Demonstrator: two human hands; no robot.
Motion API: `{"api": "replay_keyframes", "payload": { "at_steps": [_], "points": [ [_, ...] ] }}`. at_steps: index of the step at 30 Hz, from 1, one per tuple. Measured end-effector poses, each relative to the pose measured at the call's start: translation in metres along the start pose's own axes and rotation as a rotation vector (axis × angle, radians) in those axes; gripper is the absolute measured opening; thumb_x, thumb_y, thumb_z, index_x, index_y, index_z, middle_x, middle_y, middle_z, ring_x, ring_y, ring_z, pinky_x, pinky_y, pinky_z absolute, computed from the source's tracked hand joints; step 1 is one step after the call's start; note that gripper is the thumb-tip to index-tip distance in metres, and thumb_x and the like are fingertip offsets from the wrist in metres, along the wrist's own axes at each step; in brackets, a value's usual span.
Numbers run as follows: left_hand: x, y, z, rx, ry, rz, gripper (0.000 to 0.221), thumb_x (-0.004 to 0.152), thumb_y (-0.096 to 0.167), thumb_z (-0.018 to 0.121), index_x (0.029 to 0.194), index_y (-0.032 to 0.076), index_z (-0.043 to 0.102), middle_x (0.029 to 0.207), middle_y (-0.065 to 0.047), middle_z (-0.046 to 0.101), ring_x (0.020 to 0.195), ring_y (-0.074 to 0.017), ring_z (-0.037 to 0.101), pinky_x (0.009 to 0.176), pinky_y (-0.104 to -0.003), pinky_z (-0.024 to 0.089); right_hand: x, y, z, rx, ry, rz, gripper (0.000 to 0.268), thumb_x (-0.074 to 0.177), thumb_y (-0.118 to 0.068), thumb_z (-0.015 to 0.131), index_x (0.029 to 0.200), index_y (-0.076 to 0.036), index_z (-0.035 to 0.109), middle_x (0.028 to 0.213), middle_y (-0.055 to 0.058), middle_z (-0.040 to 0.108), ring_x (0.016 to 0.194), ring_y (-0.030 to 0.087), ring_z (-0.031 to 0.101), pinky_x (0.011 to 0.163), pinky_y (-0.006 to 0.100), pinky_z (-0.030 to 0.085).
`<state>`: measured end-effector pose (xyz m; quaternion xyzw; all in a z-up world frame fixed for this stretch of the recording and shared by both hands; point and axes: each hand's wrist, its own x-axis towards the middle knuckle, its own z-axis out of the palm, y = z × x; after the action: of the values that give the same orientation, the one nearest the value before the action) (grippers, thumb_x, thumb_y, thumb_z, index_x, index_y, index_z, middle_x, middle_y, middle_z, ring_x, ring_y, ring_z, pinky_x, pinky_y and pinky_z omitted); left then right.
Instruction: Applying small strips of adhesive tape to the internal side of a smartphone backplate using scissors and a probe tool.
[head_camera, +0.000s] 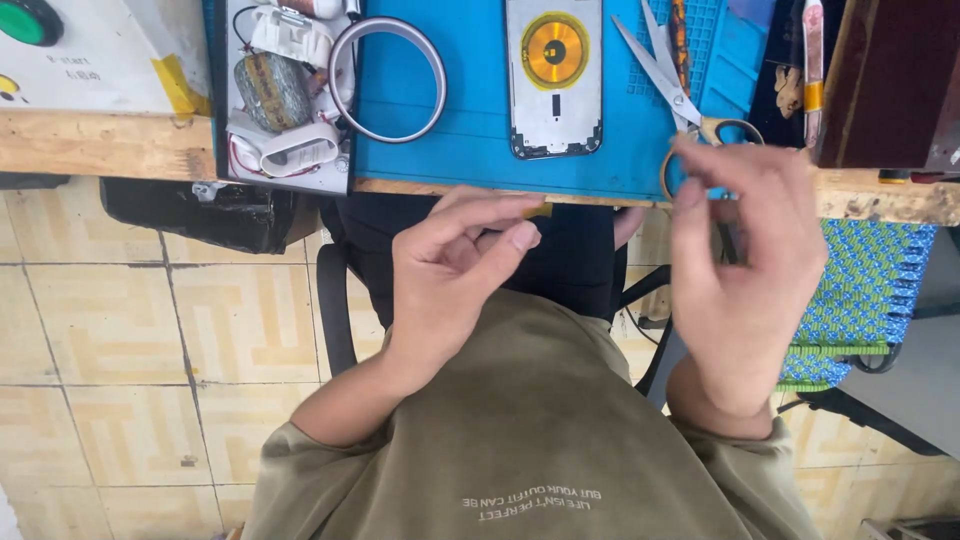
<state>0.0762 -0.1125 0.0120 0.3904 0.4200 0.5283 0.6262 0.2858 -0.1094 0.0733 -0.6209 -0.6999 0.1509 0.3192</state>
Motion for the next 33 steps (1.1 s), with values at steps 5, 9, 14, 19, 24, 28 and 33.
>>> {"api": "replay_keyframes", "payload": {
  "at_steps": [5, 9, 14, 19, 24, 28, 33],
  "points": [
    [0.001, 0.003, 0.002, -0.112, -0.123, 0.034, 0.020, 0.107, 0.000, 0.075, 0.125, 0.006, 0.071, 0.135, -0.014, 0.064, 0.131, -0.0248, 0.070, 0.122, -0.036, 0.064, -0.003, 0.015, -0.004, -0.063, 0.008, 0.007, 0.020, 0.124, 0.015, 0.061, 0.140, 0.010, 0.073, 0.129, 0.027, 0.060, 0.117, 0.037, 0.061, 0.087, 0.042, 0.057],
    [0.003, 0.009, 0.003, -0.092, -0.101, 0.050, 0.015, 0.104, -0.009, 0.073, 0.115, 0.001, 0.070, 0.112, -0.015, 0.073, 0.114, -0.0302, 0.081, 0.110, -0.035, 0.069, -0.003, 0.008, -0.009, 0.307, -0.124, 0.077, 0.011, 0.119, 0.011, 0.064, 0.128, 0.011, 0.069, 0.119, 0.024, 0.067, 0.099, 0.026, 0.069, 0.082, 0.029, 0.053],
    [0.006, 0.029, -0.001, 0.098, -0.162, 0.063, 0.016, 0.103, -0.006, 0.076, 0.117, 0.001, 0.072, 0.113, -0.014, 0.076, 0.109, -0.0229, 0.079, 0.111, -0.033, 0.070, 0.006, 0.017, -0.016, 0.059, -0.164, -0.019, 0.014, 0.121, 0.012, 0.066, 0.133, 0.012, 0.072, 0.110, 0.023, 0.072, 0.102, 0.029, 0.069, 0.079, 0.035, 0.056],
    [0.014, 0.052, -0.010, 0.376, -0.304, 0.060, 0.016, 0.103, -0.002, 0.077, 0.116, 0.007, 0.074, 0.113, -0.008, 0.077, 0.102, -0.0152, 0.076, 0.107, -0.027, 0.068, 0.009, 0.059, -0.025, -0.342, -0.232, -0.015, 0.028, 0.122, 0.009, 0.070, 0.150, 0.010, 0.071, 0.129, 0.030, 0.056, 0.117, 0.044, 0.056, 0.082, 0.048, 0.059],
    [0.033, 0.056, -0.021, 0.565, -0.471, 0.070, 0.019, 0.104, 0.001, 0.074, 0.118, 0.013, 0.072, 0.100, -0.003, 0.071, 0.091, -0.0117, 0.070, 0.094, -0.025, 0.065, 0.025, 0.072, -0.020, -0.372, -0.431, -0.012, 0.048, 0.112, 0.004, 0.073, 0.159, 0.009, 0.064, 0.127, 0.030, 0.062, 0.104, 0.040, 0.068, 0.082, 0.055, 0.060],
    [0.049, 0.045, -0.025, 0.640, -0.513, -0.070, 0.036, 0.101, 0.006, 0.078, 0.129, 0.022, 0.063, 0.098, 0.000, 0.075, 0.089, -0.0125, 0.075, 0.089, -0.028, 0.063, 0.032, 0.073, -0.018, -0.403, -0.476, -0.008, 0.053, 0.116, -0.006, 0.076, 0.164, 0.008, 0.059, 0.131, 0.031, 0.059, 0.109, 0.043, 0.067, 0.081, 0.058, 0.060],
    [0.059, 0.021, -0.026, 0.564, -0.525, -0.168, 0.036, 0.093, 0.003, 0.080, 0.118, 0.018, 0.059, 0.098, -0.002, 0.073, 0.085, -0.0138, 0.081, 0.081, -0.029, 0.063, 0.030, 0.091, -0.019, -0.381, -0.423, -0.108, 0.067, 0.113, -0.017, 0.102, 0.160, 0.020, 0.074, 0.121, 0.029, 0.067, 0.106, 0.035, 0.070, 0.083, 0.044, 0.063]
  ]
}}
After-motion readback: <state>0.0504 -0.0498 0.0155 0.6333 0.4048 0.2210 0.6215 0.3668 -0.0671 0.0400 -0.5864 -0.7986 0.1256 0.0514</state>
